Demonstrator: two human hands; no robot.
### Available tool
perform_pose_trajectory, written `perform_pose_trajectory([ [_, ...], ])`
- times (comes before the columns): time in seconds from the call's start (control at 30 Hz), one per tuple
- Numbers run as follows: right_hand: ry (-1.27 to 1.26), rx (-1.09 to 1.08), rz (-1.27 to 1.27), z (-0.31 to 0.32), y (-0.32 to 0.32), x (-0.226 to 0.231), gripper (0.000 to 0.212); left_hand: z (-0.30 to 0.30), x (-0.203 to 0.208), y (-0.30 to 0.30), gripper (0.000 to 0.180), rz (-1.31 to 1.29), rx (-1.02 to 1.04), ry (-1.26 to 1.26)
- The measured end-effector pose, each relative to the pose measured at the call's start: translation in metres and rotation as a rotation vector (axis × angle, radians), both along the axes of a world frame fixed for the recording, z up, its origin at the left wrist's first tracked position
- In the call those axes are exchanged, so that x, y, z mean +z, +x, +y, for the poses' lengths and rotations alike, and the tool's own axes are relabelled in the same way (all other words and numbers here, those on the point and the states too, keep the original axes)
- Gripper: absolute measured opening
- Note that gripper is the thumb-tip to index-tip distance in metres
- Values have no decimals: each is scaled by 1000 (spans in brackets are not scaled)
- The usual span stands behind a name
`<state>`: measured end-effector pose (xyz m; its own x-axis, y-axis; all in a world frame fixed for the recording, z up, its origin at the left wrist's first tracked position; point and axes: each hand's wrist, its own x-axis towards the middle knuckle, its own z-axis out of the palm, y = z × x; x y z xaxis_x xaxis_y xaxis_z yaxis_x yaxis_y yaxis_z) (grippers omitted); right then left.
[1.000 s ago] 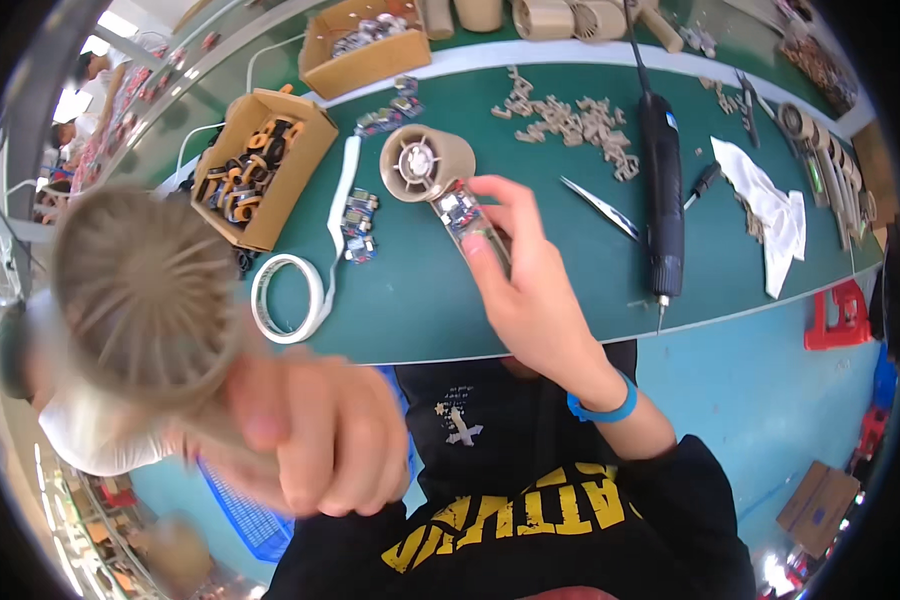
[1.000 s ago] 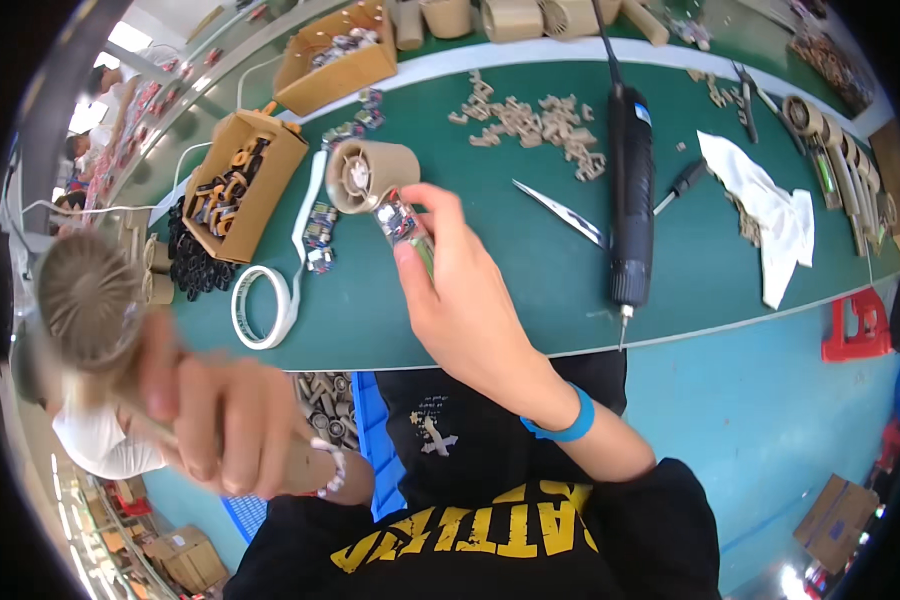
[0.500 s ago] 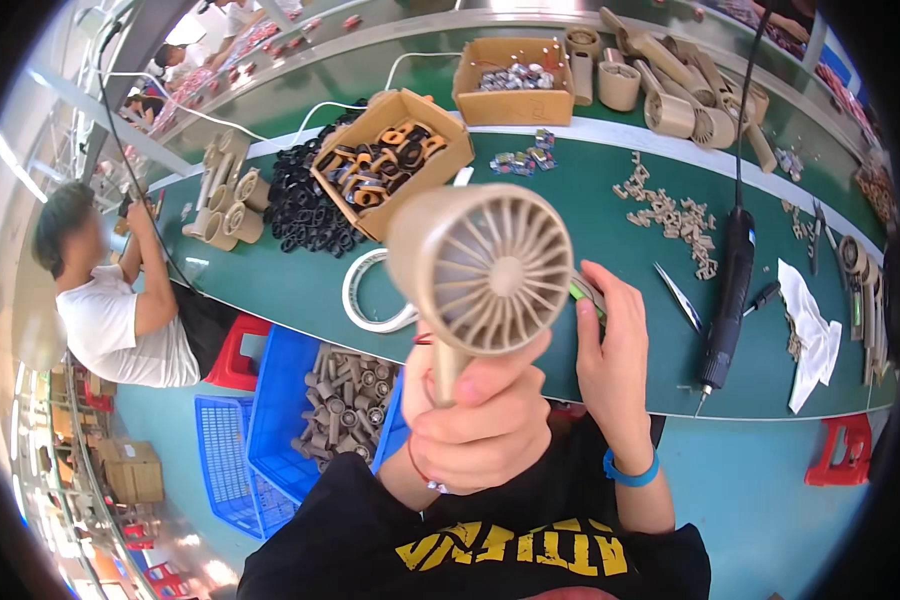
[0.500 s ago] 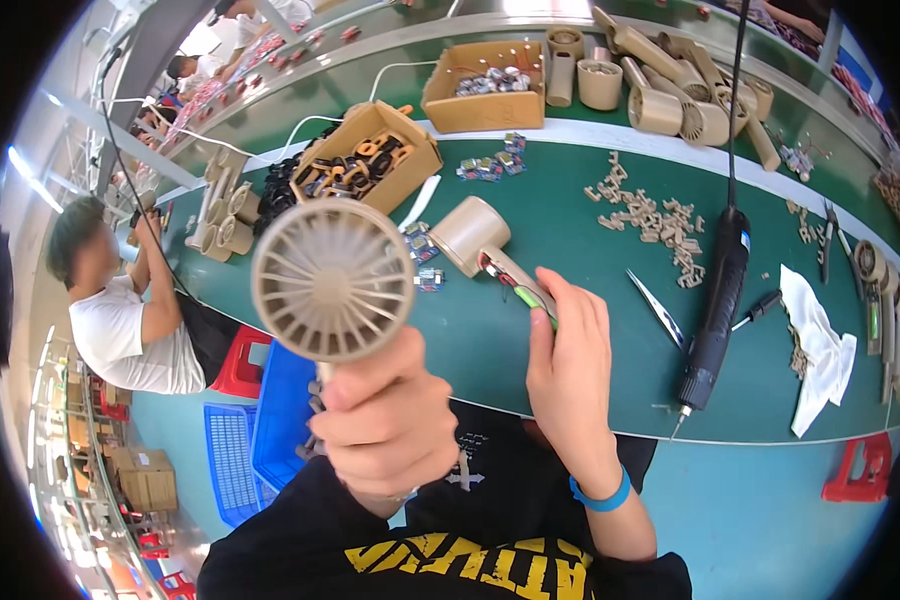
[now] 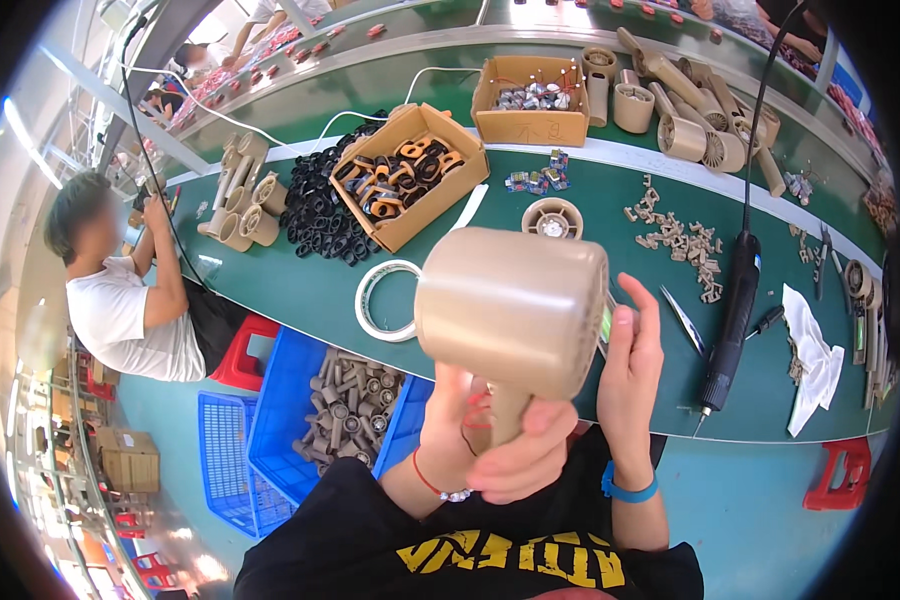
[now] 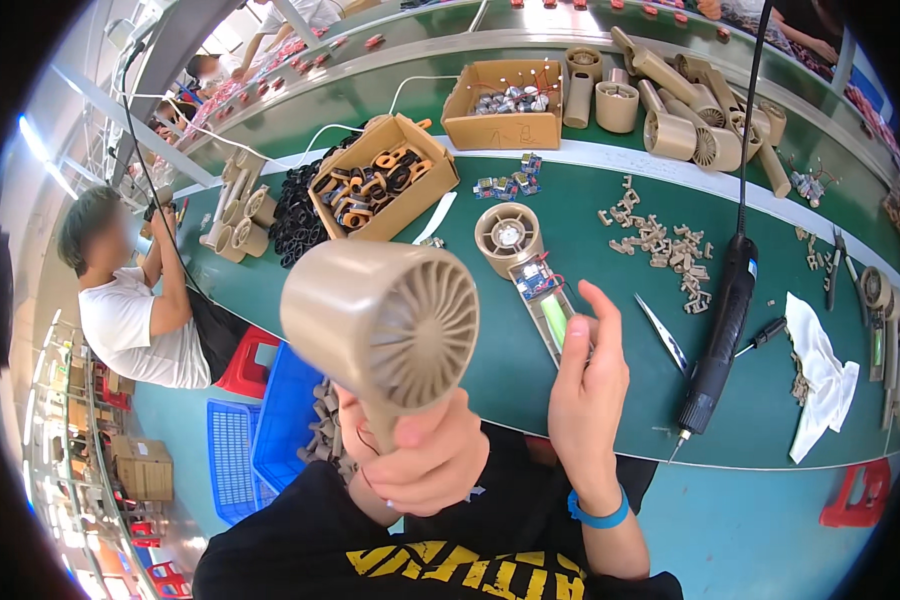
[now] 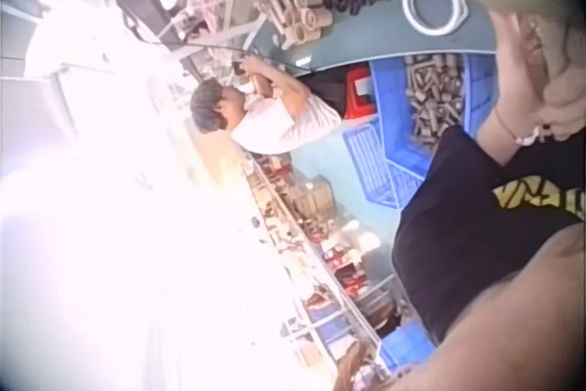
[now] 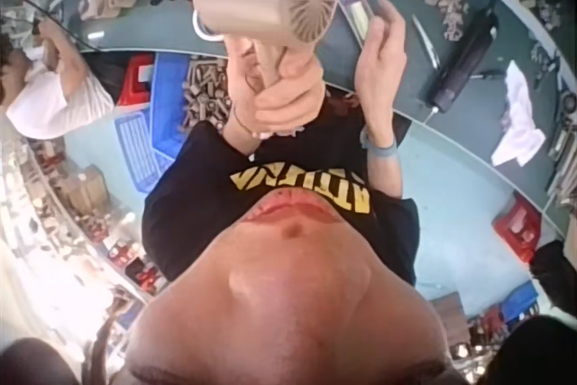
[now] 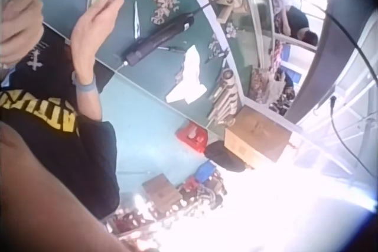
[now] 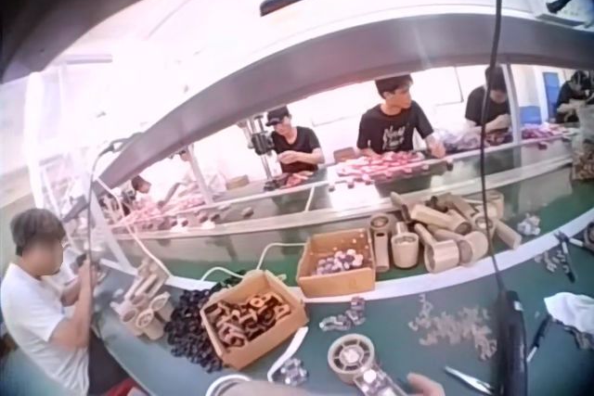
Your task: Assembling the components of small portable hand-held fans on an industrial production line.
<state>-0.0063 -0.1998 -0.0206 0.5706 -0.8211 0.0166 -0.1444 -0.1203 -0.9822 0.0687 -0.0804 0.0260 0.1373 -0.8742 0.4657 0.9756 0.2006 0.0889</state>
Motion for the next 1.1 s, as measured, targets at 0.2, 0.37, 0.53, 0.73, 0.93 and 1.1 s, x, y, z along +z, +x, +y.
perform_pose_trajectory([
  [0.2, -326, -13, 48, 2, 4, -10, 31, 22, 3, 7, 42, -301, 447, 450],
  [0.37, -413, 22, -7, 4, 8, -1, 31, 23, 19, 16, 34, -342, 777, 640],
  [0.53, -387, -28, -6, -2, 1, -6, 32, 12, 0, 23, 20, -305, 126, -40],
  [0.73, -383, 40, 29, 2, -1, -7, 31, 4, -7, 19, 17, 24, -55, 42],
  [0.93, -386, 65, 20, 3, -1, -5, 31, -2, -13, 23, 14, 31, -182, -136],
  [1.1, -391, 51, -4, 0, -3, -6, 32, 6, 0, 24, 18, -331, 315, 54],
])
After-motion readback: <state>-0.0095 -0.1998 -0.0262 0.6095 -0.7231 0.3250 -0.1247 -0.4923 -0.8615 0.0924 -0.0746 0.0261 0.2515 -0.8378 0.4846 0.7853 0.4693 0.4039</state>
